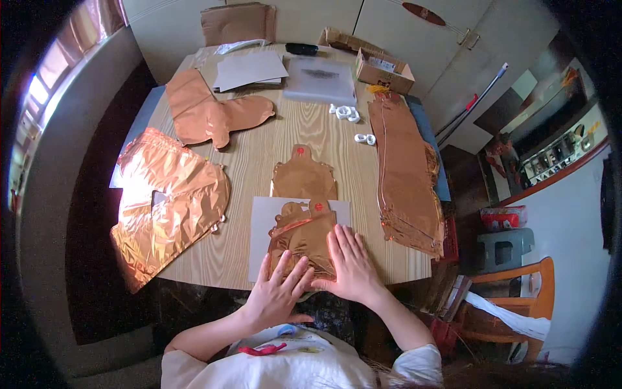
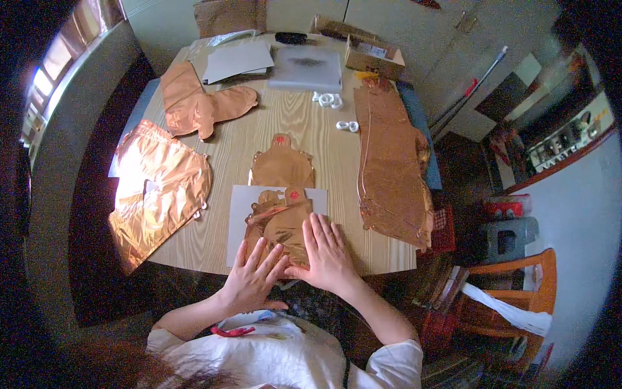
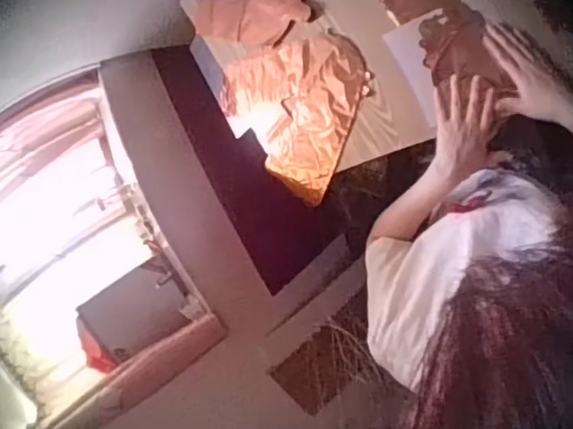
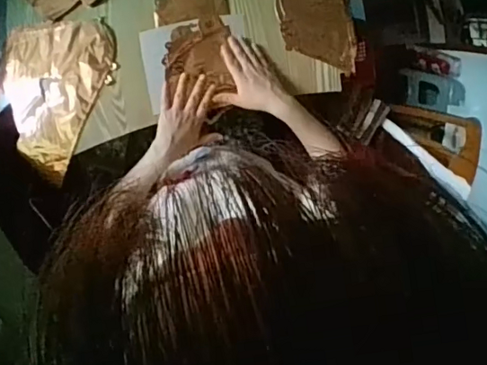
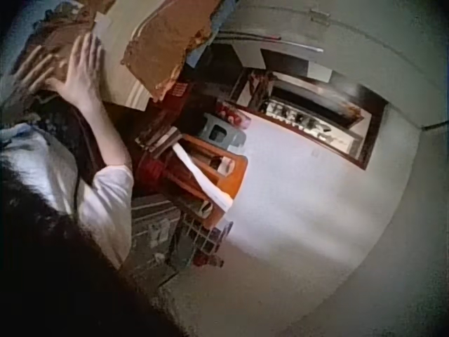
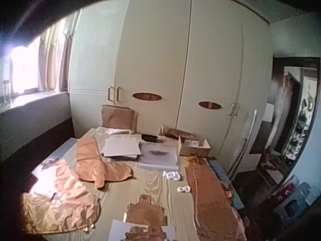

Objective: Folding rose-gold foil balloons and placing them into plastic packaging sleeves with cardboard inserts.

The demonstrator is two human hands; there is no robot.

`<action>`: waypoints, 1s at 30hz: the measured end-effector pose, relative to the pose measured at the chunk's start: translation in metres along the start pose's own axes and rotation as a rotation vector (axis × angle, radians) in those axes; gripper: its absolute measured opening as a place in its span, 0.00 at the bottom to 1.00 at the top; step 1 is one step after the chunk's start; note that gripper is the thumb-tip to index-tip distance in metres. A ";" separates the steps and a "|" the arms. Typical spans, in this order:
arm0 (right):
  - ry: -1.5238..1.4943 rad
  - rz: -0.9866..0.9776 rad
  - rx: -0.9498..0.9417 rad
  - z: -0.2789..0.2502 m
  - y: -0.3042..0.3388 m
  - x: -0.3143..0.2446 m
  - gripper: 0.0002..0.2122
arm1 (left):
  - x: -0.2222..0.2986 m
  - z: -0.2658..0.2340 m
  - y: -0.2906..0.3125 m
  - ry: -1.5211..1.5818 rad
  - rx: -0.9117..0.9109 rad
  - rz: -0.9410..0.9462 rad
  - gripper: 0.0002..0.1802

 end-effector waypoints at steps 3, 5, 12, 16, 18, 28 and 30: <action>-0.017 0.028 0.018 0.001 0.003 0.000 0.52 | 0.001 -0.002 -0.001 -0.021 -0.009 -0.009 0.55; -0.023 0.032 0.019 0.001 0.004 -0.001 0.52 | 0.001 -0.001 -0.001 -0.019 -0.010 -0.014 0.55; -0.195 0.000 -0.016 -0.001 0.005 0.010 0.53 | 0.002 -0.002 -0.002 -0.008 -0.005 -0.018 0.55; -0.203 -0.065 -0.004 -0.001 0.006 0.018 0.53 | 0.001 -0.003 -0.002 -0.012 -0.004 -0.021 0.55; -0.231 -0.079 -0.013 -0.002 0.006 0.021 0.52 | 0.000 -0.004 -0.001 0.007 0.009 -0.023 0.55; -0.354 0.009 0.119 -0.005 0.005 0.021 0.39 | -0.014 -0.006 0.010 0.019 0.035 -0.015 0.55; -0.384 0.020 0.194 -0.006 0.005 0.020 0.35 | -0.013 -0.006 0.011 0.004 0.044 -0.014 0.54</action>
Point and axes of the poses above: each hand's wrist, its own y-axis away from the middle knuckle, its own z-axis out of the palm, x = y × z, the point moved 3 cm from there along -y, towards the middle knuckle, and after that the axes turned 11 degrees about y, right-handed, at the moved point
